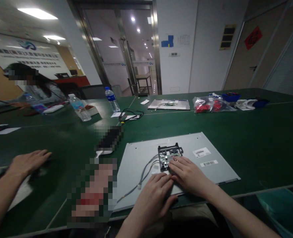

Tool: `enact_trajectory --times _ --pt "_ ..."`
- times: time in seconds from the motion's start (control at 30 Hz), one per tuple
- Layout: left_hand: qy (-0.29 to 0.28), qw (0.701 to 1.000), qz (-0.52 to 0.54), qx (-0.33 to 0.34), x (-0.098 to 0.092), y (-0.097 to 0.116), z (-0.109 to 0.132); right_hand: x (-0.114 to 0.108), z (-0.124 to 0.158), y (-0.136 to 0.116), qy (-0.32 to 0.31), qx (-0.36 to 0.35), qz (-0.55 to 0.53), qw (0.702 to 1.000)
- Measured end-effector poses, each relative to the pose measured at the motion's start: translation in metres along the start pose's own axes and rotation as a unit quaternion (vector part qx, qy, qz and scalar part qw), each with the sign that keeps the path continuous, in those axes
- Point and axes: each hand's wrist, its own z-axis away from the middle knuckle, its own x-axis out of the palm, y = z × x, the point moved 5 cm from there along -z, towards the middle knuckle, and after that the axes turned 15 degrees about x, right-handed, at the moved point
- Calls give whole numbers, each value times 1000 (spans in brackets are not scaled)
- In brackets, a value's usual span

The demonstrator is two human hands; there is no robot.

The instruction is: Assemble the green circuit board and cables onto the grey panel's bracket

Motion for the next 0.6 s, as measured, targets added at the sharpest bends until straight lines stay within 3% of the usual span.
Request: enact_trajectory --times 0.6 --pt "-3 1000 -18 2 -1 1 0 3 4 2 -2 45 7 999"
